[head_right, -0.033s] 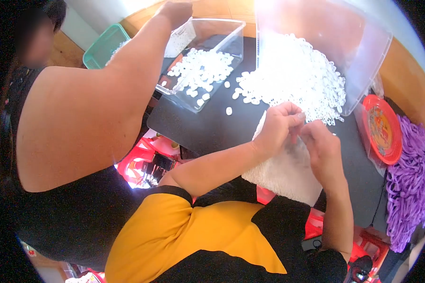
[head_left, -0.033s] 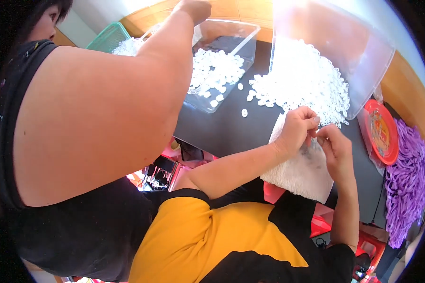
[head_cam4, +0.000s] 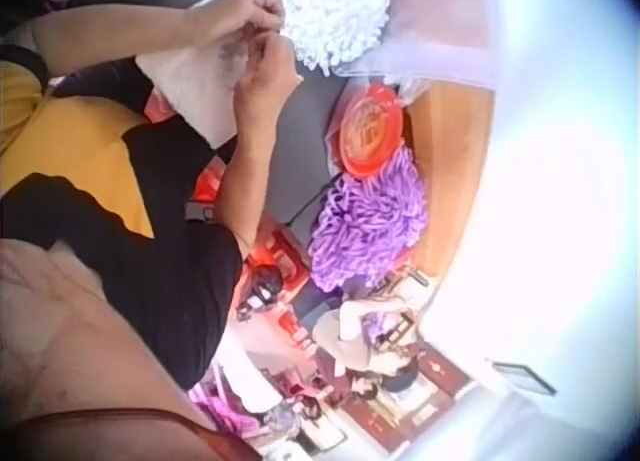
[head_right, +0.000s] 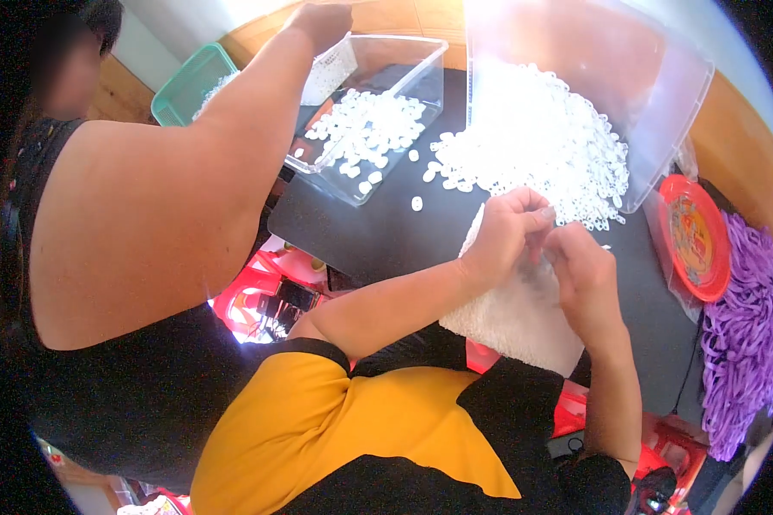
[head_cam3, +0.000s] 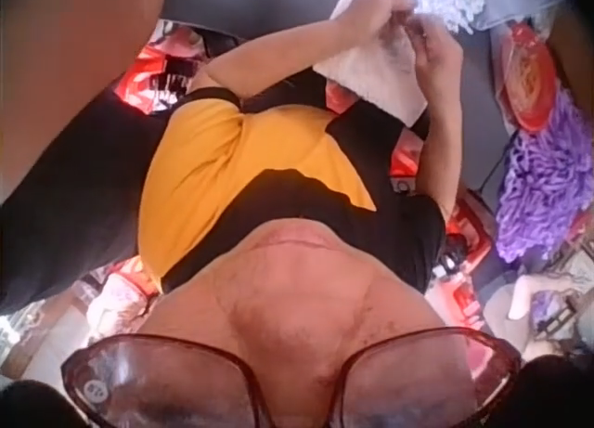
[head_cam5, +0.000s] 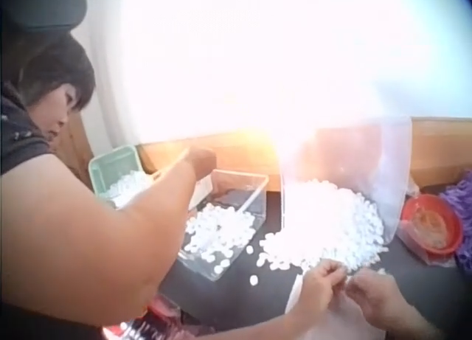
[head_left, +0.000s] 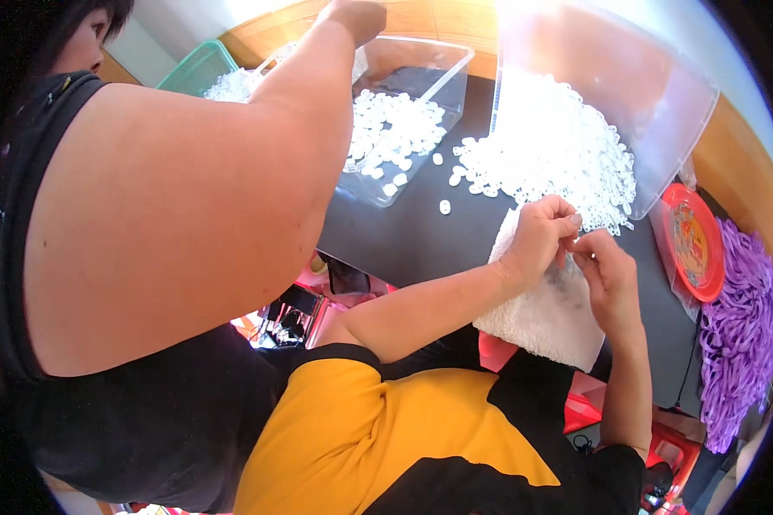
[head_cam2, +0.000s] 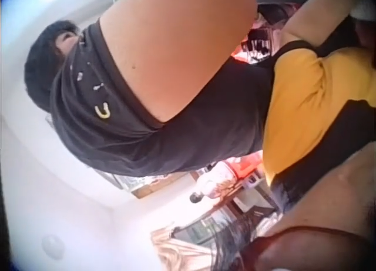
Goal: Sorting and inspecting small white plastic components on a white towel at a workbench.
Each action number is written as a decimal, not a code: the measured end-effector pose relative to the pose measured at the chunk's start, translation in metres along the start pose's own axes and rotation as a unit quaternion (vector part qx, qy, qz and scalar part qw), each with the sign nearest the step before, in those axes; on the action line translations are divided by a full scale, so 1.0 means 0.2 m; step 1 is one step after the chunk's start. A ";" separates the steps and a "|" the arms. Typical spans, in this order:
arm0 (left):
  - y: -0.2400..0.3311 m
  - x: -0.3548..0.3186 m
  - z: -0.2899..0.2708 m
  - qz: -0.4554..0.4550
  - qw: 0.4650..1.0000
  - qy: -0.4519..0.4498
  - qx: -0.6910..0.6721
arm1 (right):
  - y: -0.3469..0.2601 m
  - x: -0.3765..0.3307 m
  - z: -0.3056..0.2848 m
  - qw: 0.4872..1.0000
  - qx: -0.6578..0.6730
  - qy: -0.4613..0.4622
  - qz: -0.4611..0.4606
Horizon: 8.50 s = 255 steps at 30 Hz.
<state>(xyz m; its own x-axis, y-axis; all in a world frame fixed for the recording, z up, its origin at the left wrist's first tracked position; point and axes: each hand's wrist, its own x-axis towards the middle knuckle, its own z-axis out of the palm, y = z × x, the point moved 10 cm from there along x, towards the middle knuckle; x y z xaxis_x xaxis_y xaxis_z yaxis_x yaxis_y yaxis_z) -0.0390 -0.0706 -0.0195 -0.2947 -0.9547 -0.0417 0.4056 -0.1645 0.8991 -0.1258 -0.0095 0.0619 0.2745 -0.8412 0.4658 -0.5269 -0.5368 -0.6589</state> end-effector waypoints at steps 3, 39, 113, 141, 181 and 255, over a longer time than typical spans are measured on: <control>-0.01 0.00 0.01 -0.006 1.000 -0.005 -0.029 | -0.02 -0.01 0.05 0.998 -0.044 -0.013 -0.043; 0.00 -0.02 0.04 -0.040 0.982 -0.020 -0.182 | -0.07 -0.01 0.13 0.999 0.033 -0.021 -0.016; 0.01 -0.02 -0.06 -0.019 0.961 0.030 -0.276 | -0.18 0.11 0.21 0.997 -0.014 -0.070 0.039; 0.03 -0.01 -0.08 -0.046 0.965 0.045 -0.253 | -0.03 0.11 0.19 0.997 0.027 -0.039 0.055; 0.13 -0.01 0.03 0.102 0.995 -0.016 -0.005 | 0.22 0.09 -0.10 0.968 0.187 0.115 0.123; 0.05 0.02 -0.01 0.061 0.998 0.009 -0.005 | 0.31 0.09 -0.05 0.978 0.103 0.089 0.157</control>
<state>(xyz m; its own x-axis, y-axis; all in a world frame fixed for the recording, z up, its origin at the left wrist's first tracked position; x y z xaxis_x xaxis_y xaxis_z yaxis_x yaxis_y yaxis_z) -0.0337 -0.0764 -0.0112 -0.2272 -0.9720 0.0592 0.4451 -0.0496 0.8941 -0.1626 -0.0582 0.0355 -0.0300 -0.9520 0.3047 -0.3845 -0.2704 -0.8826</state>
